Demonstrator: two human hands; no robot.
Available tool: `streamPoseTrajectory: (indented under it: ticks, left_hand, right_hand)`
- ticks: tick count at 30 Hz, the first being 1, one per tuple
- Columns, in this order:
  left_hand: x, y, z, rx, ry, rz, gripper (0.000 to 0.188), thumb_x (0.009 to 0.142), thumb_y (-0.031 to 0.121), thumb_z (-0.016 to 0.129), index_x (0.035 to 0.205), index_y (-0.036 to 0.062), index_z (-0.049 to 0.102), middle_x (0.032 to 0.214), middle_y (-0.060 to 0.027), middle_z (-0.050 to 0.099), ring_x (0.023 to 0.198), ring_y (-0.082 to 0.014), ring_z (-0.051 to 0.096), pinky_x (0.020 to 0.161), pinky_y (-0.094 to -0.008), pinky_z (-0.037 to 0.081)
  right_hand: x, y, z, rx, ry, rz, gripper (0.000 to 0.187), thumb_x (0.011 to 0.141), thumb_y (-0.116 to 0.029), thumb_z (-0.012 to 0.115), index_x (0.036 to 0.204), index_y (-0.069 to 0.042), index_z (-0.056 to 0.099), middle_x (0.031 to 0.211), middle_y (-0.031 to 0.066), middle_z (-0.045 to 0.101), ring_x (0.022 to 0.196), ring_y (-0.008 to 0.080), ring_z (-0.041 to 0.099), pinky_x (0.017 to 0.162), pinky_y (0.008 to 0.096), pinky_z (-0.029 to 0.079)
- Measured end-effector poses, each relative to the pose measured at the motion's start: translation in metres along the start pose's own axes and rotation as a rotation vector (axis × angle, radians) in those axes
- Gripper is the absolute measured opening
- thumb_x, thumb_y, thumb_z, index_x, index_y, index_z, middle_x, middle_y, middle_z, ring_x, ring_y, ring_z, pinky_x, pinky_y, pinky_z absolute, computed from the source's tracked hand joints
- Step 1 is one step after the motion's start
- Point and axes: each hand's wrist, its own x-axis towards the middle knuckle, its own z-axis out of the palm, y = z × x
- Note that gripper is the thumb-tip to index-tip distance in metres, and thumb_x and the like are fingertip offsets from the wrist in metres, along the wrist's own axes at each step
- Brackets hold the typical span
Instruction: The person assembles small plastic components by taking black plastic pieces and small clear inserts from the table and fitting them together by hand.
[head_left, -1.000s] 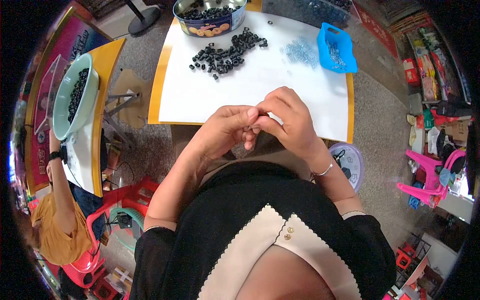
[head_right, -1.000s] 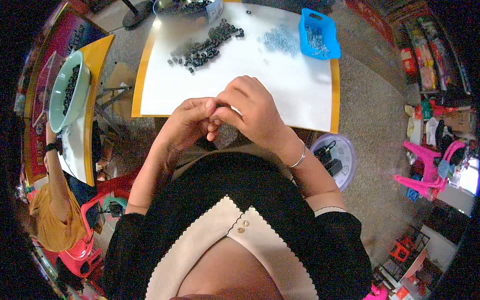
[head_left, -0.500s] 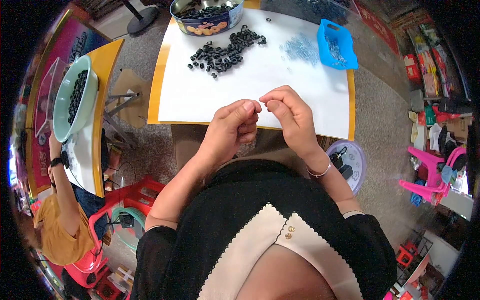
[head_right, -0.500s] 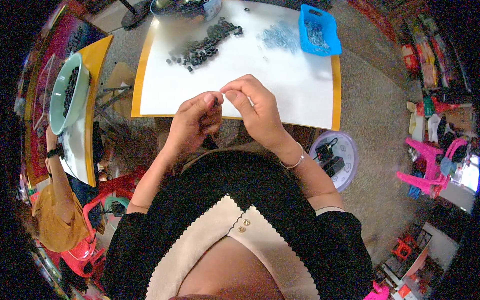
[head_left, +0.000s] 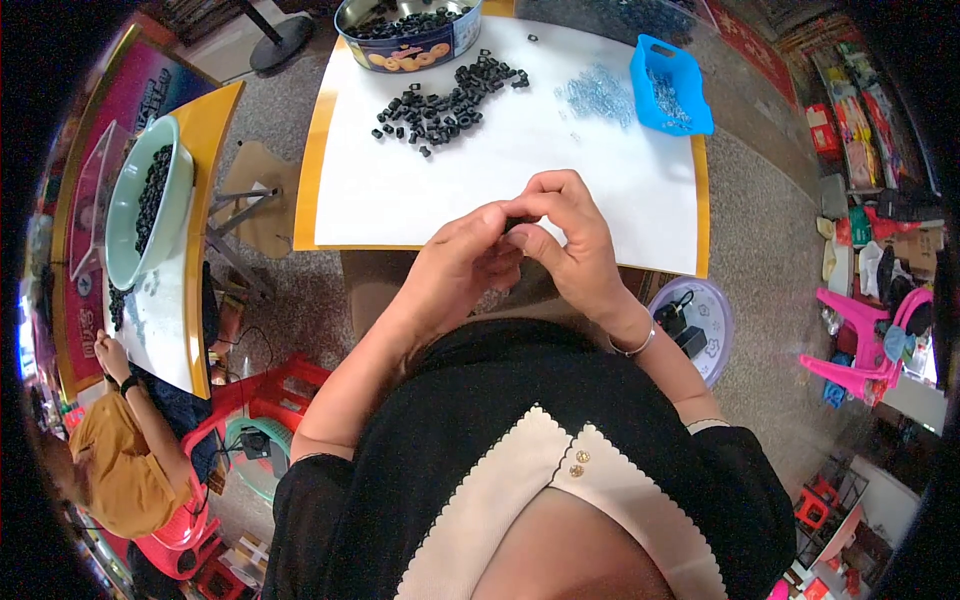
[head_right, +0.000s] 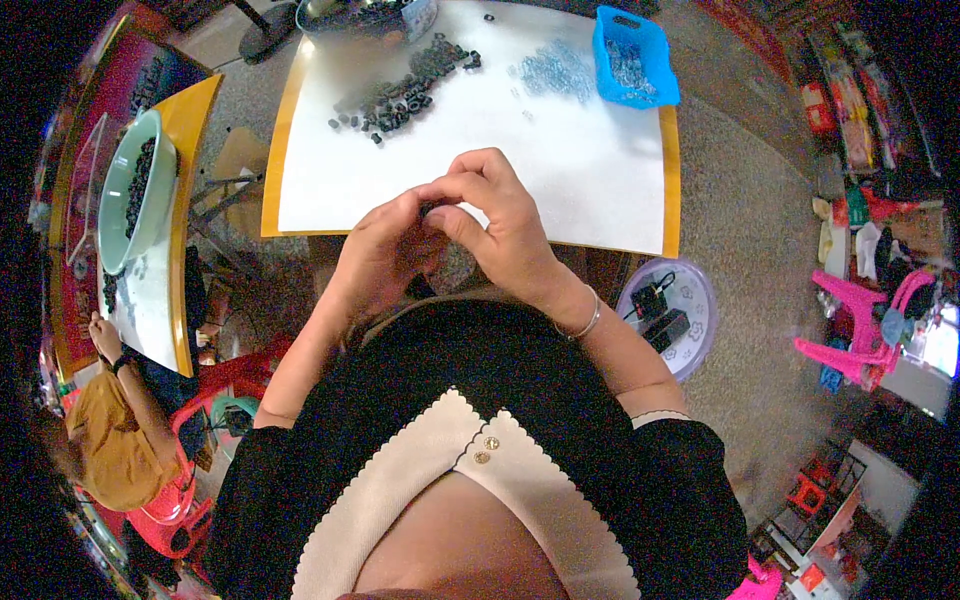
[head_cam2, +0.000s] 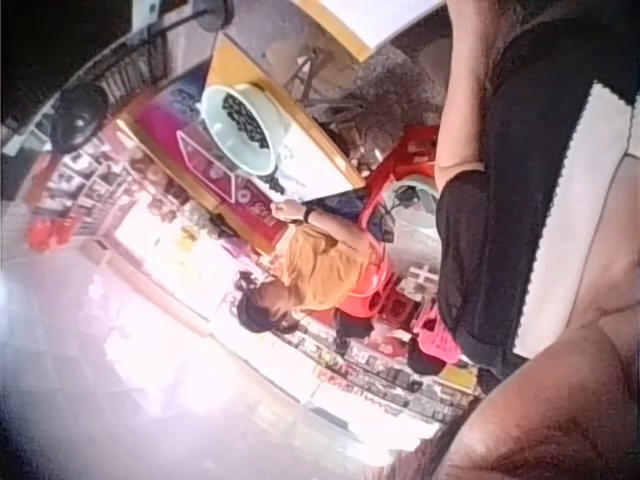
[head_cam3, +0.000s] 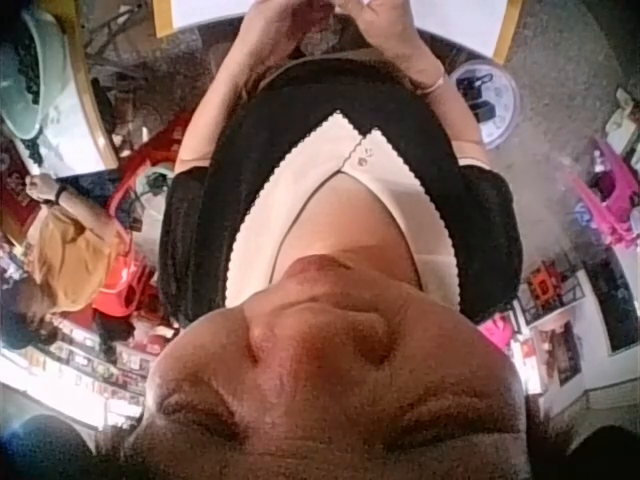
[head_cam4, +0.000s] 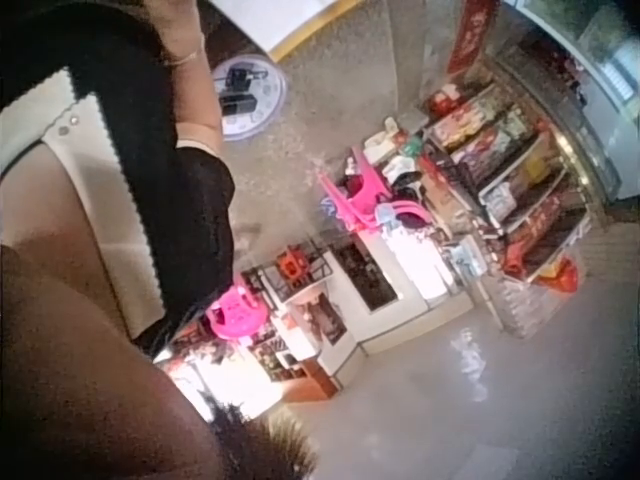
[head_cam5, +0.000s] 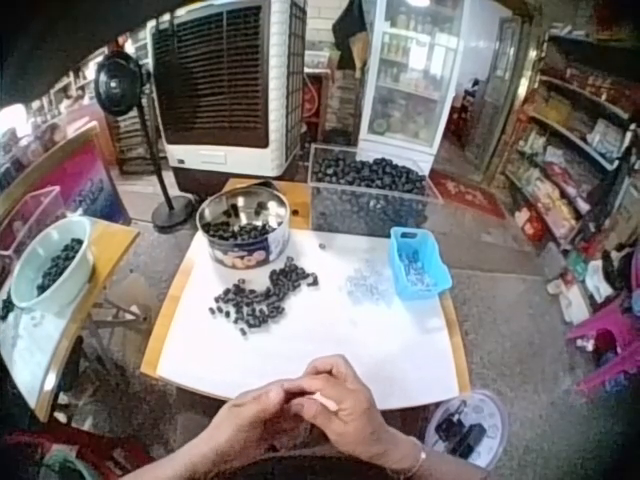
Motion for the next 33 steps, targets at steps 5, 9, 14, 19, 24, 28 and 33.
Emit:
streamPoseTrajectory:
  ticks: [5,9,14,19,24,28,33]
  left_hand:
    - [0.009,-0.002,-0.019,-0.035,-0.164,0.093,0.033,0.097,0.021,0.049,0.119,-0.0032,0.055,0.087,-0.0069,0.058,0.071,-0.0121,0.055,0.064,-0.0276,0.05]
    - [0.008,-0.002,-0.015,-0.027,-0.141,0.134,0.027,0.095,0.011,0.052,0.116,-0.0055,0.055,0.093,-0.0108,0.062,0.076,-0.0136,0.06,0.072,-0.031,0.057]
    - [0.007,-0.002,-0.013,0.021,-0.056,0.165,0.027,0.093,0.012,0.057,0.115,-0.004,0.056,0.092,-0.0109,0.063,0.075,-0.0133,0.061,0.071,-0.0293,0.058]
    - [0.006,-0.005,-0.017,-0.006,-0.057,0.139,0.027,0.091,0.013,0.06,0.113,-0.0022,0.058,0.091,-0.0093,0.063,0.075,-0.0125,0.061,0.07,-0.028,0.057]
    - [0.004,-0.004,-0.011,0.002,0.008,0.164,0.024,0.09,0.013,0.062,0.109,-0.0015,0.059,0.089,-0.0064,0.062,0.076,-0.011,0.06,0.068,-0.0257,0.055]
    - [0.005,-0.005,-0.017,-0.001,-0.022,0.142,0.023,0.09,0.013,0.062,0.108,-0.0015,0.059,0.089,-0.0055,0.062,0.075,-0.0109,0.059,0.068,-0.025,0.055]
    - [0.005,-0.007,-0.016,-0.001,-0.033,0.153,0.024,0.091,0.015,0.061,0.108,-0.0022,0.06,0.088,-0.006,0.062,0.074,-0.0118,0.06,0.068,-0.0259,0.054]
  right_hand:
    - [-0.001,-0.012,0.0,0.587,0.037,0.318,0.018,0.091,-0.005,0.054,0.107,-0.001,0.061,0.104,0.0064,0.05,0.093,0.0143,0.057,0.082,0.0266,0.046]
    - [-0.003,-0.001,0.002,0.491,0.145,0.276,0.017,0.091,-0.003,0.051,0.106,0.0,0.06,0.102,0.0058,0.053,0.09,0.0132,0.059,0.081,0.0258,0.047]
    - [-0.008,-0.004,-0.002,0.464,0.136,0.3,0.013,0.09,-0.003,0.054,0.102,0.0,0.06,0.1,0.0058,0.055,0.089,0.0124,0.057,0.081,0.0255,0.046]
    - [-0.007,-0.004,0.0,0.528,0.132,0.326,0.012,0.089,-0.004,0.059,0.1,0.0,0.061,0.095,0.0046,0.058,0.089,0.0121,0.056,0.081,0.0248,0.045]
    - [-0.006,-0.001,0.001,0.447,0.12,0.271,0.012,0.088,-0.004,0.06,0.1,-0.001,0.061,0.092,0.0036,0.058,0.087,0.0115,0.056,0.08,0.0245,0.045]
    - [-0.005,-0.004,0.003,0.559,0.111,0.322,0.02,0.088,-0.009,0.061,0.106,-0.001,0.06,0.097,0.0053,0.058,0.089,0.012,0.055,0.081,0.0258,0.045]
    - [-0.002,0.0,0.005,0.394,-0.054,0.19,0.034,0.093,-0.02,0.055,0.12,0.0,0.057,0.116,0.01,0.053,0.101,0.0159,0.054,0.087,0.0266,0.044]
